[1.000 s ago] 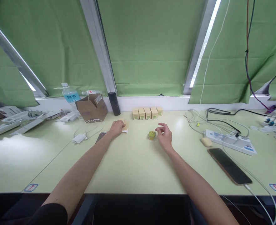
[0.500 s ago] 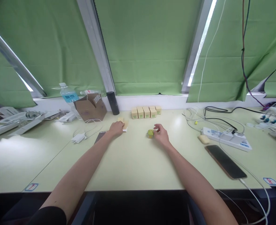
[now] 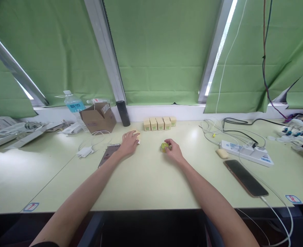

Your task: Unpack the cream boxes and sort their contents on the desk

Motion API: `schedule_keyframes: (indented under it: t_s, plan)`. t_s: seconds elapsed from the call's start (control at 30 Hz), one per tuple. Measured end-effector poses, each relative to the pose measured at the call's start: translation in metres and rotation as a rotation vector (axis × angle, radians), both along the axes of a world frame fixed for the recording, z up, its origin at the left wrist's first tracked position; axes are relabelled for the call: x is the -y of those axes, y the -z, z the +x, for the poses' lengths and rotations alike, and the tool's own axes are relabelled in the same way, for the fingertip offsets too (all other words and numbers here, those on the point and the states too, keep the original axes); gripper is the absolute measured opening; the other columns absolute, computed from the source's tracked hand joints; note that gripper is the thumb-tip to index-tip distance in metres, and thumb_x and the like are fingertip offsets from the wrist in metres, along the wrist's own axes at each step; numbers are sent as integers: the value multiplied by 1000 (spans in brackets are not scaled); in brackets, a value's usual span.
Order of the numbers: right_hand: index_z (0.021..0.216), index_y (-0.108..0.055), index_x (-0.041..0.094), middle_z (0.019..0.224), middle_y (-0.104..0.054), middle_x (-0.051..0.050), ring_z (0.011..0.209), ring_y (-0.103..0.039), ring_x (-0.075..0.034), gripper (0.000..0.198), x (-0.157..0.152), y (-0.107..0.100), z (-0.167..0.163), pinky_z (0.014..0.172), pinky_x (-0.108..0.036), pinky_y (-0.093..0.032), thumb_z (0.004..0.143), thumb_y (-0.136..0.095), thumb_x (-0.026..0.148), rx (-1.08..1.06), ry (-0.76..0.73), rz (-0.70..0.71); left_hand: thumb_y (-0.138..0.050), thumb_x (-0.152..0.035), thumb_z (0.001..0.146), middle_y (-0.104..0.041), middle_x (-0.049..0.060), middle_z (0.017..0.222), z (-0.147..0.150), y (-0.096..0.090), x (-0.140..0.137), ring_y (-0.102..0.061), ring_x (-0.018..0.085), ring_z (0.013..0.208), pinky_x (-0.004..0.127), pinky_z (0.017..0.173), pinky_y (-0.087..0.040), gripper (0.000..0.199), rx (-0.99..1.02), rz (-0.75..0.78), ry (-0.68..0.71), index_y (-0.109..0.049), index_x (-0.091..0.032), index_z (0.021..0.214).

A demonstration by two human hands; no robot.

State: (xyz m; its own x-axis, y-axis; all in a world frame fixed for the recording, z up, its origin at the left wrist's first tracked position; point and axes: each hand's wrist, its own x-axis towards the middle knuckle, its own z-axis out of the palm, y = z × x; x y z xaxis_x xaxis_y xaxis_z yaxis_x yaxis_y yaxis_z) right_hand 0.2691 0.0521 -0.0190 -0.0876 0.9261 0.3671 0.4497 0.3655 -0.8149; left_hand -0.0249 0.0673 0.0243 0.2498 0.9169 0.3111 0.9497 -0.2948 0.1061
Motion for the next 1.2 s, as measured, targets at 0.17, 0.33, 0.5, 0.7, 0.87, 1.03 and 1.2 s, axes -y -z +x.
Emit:
schedule_keyframes:
  t_s: [0.17, 0.33, 0.5, 0.7, 0.87, 1.03, 1.2]
  plan:
    - [104, -65, 23, 103, -73, -5, 73, -61, -17, 28, 5, -5, -4, 67, -32, -51, 79, -59, 35, 29, -12, -38, -51, -32, 97, -49, 14, 149, 41, 4, 36, -39, 31, 143, 50, 119, -30, 48, 126, -83, 279, -46, -23, 144]
    - [97, -66, 23, 97, -73, -3, 74, -62, -17, 24, 13, -8, -14, 66, -31, -52, 80, -63, 39, 7, -83, -35, -64, -45, 90, -56, 15, 141, 74, 17, 55, -46, 34, 134, 50, 110, -38, 60, 351, -200, 274, -46, -21, 142]
    - [96, -67, 24, 95, -74, -3, 71, -63, -18, 21, 26, -12, -30, 64, -32, -51, 83, -61, 40, 44, -153, -56, -69, -45, 87, -65, 8, 126, 77, 25, 53, -51, 31, 127, 49, 105, -38, 50, 491, -262, 202, -53, -26, 130]
    - [87, -66, 25, 106, -75, -5, 88, -68, -22, 16, 28, -13, -35, 78, -37, -55, 87, -57, 38, 84, -111, 47, -71, -43, 87, -67, 5, 122, 75, 28, 51, -53, 29, 124, 47, 105, -37, 35, 528, -250, 231, -59, -27, 116]
    - [82, -63, 26, 112, -75, -6, 90, -68, -23, 19, 26, -13, -35, 85, -42, -54, 89, -53, 40, 54, -101, 82, -72, -41, 86, -67, 5, 123, 75, 28, 51, -54, 28, 125, 45, 106, -37, 38, 529, -270, 246, -59, -26, 118]
    - [89, -62, 26, 111, -76, -6, 92, -69, -23, 23, 30, -24, -38, 87, -42, -53, 95, -51, 46, -17, -99, 52, -70, -43, 86, -68, 6, 122, 75, 27, 51, -54, 29, 124, 44, 105, -37, 39, 519, -262, 238, -60, -26, 120]
    - [91, -58, 24, 107, -76, -8, 96, -69, -22, 37, 28, -36, -35, 88, -40, -55, 93, -55, 61, -277, -48, 59, -69, -44, 87, -69, 4, 116, 76, 30, 50, -54, 29, 121, 44, 103, -36, 33, 536, -253, 236, -61, -26, 114]
